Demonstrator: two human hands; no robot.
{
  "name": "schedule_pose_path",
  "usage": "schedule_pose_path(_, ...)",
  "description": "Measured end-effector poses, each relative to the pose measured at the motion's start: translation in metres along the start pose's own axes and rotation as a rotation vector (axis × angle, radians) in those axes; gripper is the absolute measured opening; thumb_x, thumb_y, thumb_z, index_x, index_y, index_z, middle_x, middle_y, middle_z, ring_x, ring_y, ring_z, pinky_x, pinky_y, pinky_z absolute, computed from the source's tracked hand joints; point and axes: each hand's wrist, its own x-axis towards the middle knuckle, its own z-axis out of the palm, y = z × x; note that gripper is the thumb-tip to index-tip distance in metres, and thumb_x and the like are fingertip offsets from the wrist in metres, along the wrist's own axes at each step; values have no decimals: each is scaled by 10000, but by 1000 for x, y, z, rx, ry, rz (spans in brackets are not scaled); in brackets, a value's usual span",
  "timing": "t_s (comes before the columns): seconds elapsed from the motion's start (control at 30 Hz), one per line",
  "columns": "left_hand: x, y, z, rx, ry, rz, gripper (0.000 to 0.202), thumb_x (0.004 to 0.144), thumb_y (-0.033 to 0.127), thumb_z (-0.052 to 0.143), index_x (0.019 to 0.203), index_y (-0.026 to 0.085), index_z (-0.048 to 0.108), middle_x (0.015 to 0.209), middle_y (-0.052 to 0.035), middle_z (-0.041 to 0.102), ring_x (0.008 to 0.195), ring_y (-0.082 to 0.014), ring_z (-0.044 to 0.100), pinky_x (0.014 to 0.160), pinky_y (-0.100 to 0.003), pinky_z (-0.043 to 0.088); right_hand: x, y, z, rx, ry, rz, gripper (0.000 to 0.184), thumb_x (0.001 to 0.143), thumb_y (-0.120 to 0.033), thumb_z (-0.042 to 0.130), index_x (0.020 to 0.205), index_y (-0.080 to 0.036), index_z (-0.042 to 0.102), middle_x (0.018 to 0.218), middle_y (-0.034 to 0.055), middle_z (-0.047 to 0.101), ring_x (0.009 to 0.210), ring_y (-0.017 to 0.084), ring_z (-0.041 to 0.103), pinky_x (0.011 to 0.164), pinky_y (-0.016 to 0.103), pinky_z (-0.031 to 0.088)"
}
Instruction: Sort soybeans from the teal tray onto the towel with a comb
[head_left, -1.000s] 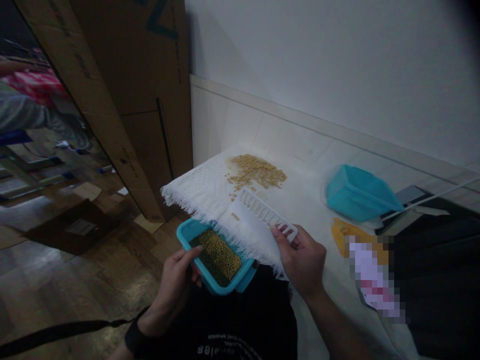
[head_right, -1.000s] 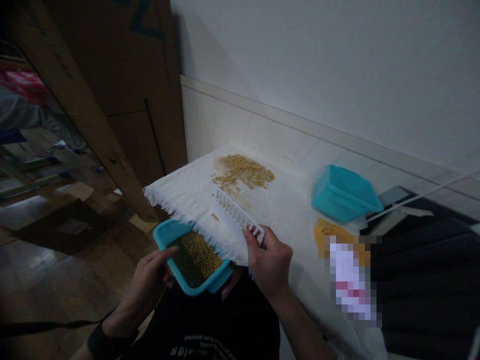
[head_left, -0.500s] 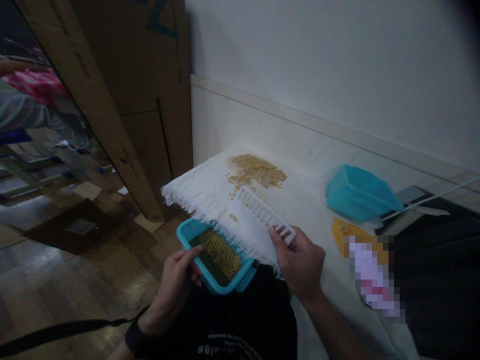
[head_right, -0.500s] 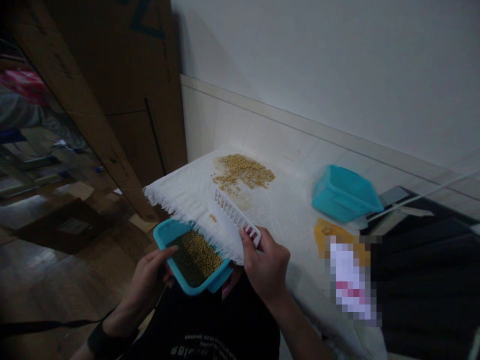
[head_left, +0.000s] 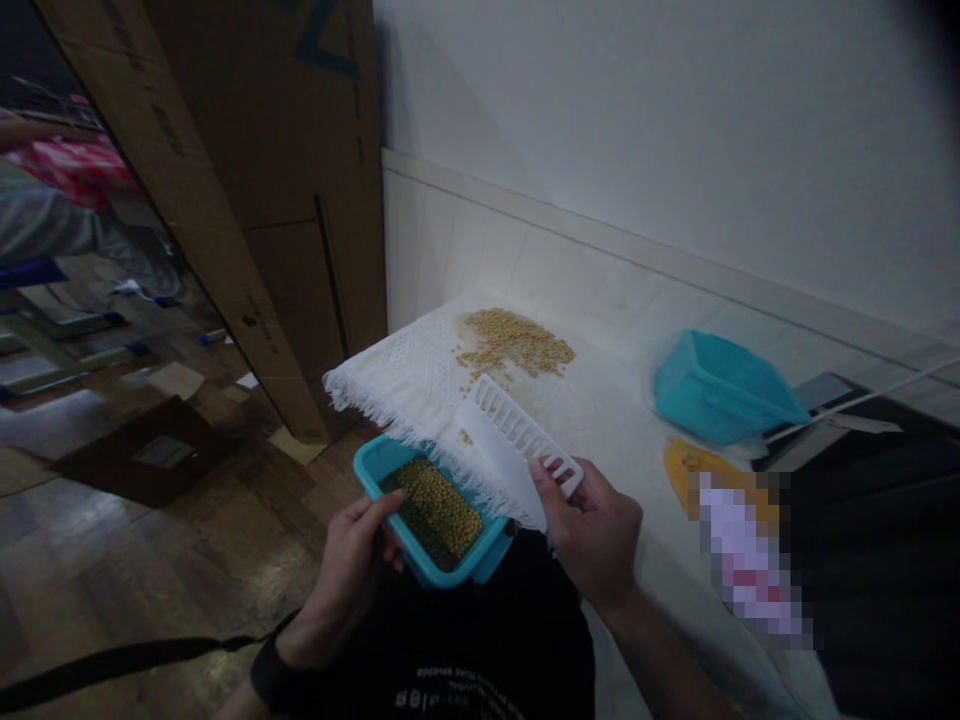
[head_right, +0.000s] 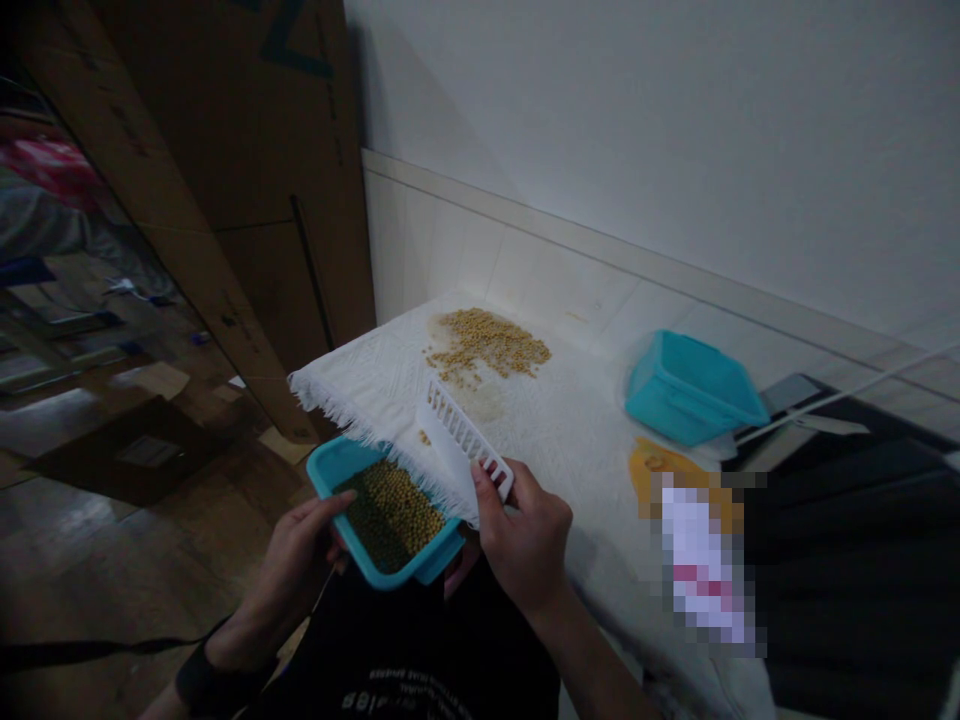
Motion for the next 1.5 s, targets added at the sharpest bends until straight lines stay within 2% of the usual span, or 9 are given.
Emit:
schedule_pose_path(0.23, 1, 0, 0, 3, 1, 1, 399, 746, 386, 711, 449, 205, 517, 337, 40, 438, 308, -110, 432, 354, -252, 338, -12, -1, -7, 1, 19, -54, 207, 863, -379, 643, 839, -185, 711, 675, 12, 744, 547, 149, 696, 513, 201, 515)
schedule_pose_path(0.37, 1, -1, -1, 13, 0, 6, 398, 743, 397, 713, 450, 202, 527, 341, 38, 443, 314, -109, 431, 358, -251, 339, -8, 9, -10, 73, 1, 127, 240, 838, -414, 662, 821, -178, 706, 634, 6, 725, 517, 144, 672, 473, 193, 494)
schedule_pose_path(0.5, 1, 0, -2, 21, 6, 7, 402, 735, 404, 722, 445, 197, 537, 342, 38, 451, 312, -104, 420, 358, -246, 335, 2, 23, -15, 189, -5, 279, 293, 796, -455, 692, 819, -163, 703, 707, 35, 747, 576, 169, 686, 516, 226, 527)
schedule_pose_path(0.73, 4, -1, -2, 0, -8, -10, 419, 748, 404, 721, 434, 195, 541, 327, 41, 439, 304, -105, 423, 358, -243, 331, 28, 66, -29, 230, 79, 412, 381, 681, -482, 775, 845, -141, 724, 751, 71, 759, 654, 222, 711, 588, 292, 555)
schedule_pose_path(0.83, 4, -2, -3, 9, -10, 0, 425, 744, 413, 724, 429, 191, 545, 330, 37, 441, 309, -106, 428, 365, -242, 341, 39, 92, -31, 225, 130, 407, 396, 677, -482, 778, 854, -133, 722, 742, 70, 752, 655, 224, 706, 599, 307, 550)
schedule_pose_path(0.93, 4, -2, -4, 18, -13, 11, 433, 745, 418, 721, 422, 192, 542, 327, 34, 438, 308, -109, 433, 366, -245, 342, 46, 104, -30, 222, 178, 387, 394, 665, -479, 787, 836, -131, 715, 730, 58, 743, 653, 216, 697, 604, 306, 545)
schedule_pose_path(1.13, 4, -3, -4, 12, -1, 3, 422, 741, 407, 727, 426, 193, 545, 329, 36, 439, 311, -105, 423, 368, -244, 337, 45, 80, -21, 260, 125, 311, 337, 724, -460, 754, 842, -148, 702, 740, 47, 744, 659, 197, 697, 591, 271, 536)
schedule_pose_path(1.3, 6, -3, -5, 10, -3, 5, 422, 748, 408, 718, 429, 196, 542, 331, 31, 444, 314, -106, 423, 371, -249, 341, 44, 64, -9, 144, 51, 219, 316, 779, -464, 708, 844, -156, 703, 725, 39, 742, 605, 173, 680, 561, 249, 516)
schedule_pose_path(1.5, 6, -2, -4, 21, 16, -2, 430, 731, 418, 727, 415, 199, 533, 325, 30, 430, 303, -111, 419, 353, -255, 326, 41, 57, -11, 94, 96, 159, 286, 788, -451, 701, 824, -167, 710, 705, 27, 740, 603, 165, 681, 541, 224, 506)
